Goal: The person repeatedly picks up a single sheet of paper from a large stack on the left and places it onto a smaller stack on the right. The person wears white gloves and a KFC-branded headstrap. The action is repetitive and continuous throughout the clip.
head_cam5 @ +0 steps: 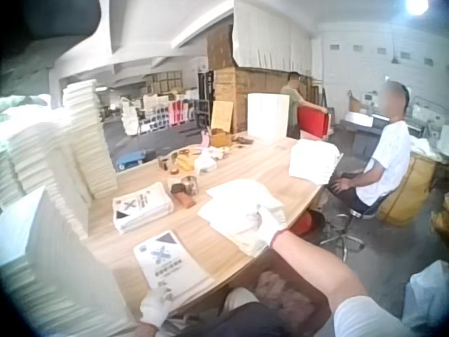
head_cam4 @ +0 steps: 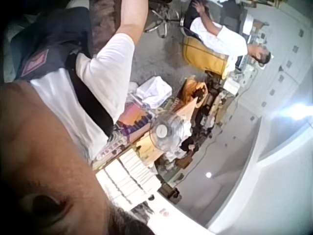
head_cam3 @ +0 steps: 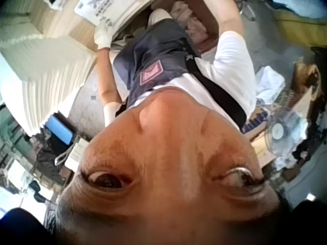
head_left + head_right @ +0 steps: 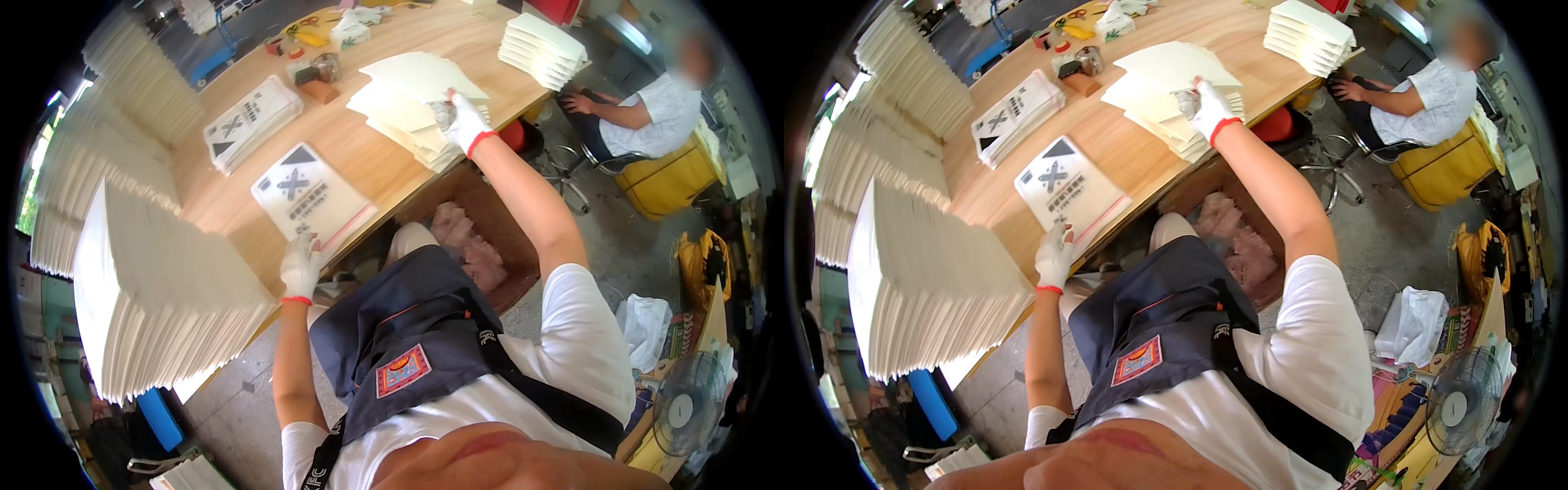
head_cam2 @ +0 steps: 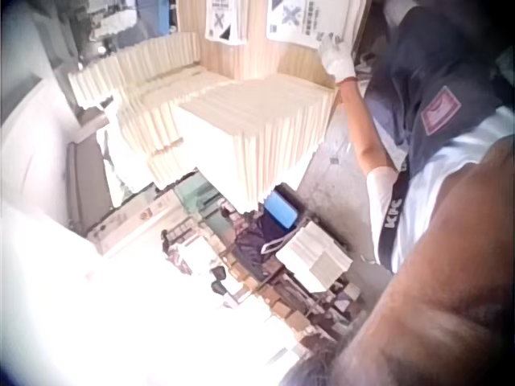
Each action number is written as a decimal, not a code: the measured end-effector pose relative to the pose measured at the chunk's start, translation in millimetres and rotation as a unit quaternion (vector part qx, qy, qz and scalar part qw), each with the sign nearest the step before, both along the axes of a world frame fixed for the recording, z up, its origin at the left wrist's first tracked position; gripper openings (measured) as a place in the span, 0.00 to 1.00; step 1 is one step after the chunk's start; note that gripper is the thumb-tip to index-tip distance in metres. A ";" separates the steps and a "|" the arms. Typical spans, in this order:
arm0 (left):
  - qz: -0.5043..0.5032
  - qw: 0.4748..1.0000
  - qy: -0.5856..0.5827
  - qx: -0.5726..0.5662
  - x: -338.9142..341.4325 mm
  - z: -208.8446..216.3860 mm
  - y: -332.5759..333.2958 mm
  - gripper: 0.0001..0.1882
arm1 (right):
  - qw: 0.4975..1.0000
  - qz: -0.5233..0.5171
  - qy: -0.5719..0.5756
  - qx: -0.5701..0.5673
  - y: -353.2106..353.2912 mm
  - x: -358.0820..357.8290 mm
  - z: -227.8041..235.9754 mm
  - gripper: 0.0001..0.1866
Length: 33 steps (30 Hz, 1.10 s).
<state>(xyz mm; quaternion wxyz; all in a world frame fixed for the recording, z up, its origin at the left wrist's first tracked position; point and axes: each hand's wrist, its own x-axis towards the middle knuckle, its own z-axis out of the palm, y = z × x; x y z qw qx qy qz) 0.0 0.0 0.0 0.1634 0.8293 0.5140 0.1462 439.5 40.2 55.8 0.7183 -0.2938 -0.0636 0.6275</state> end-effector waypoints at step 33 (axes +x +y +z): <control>0.077 0.992 -0.087 0.059 -9.6 -11.0 29.2 0.09 | 0.961 0.255 0.012 -0.108 -225.8 -143.1 -56.0 0.10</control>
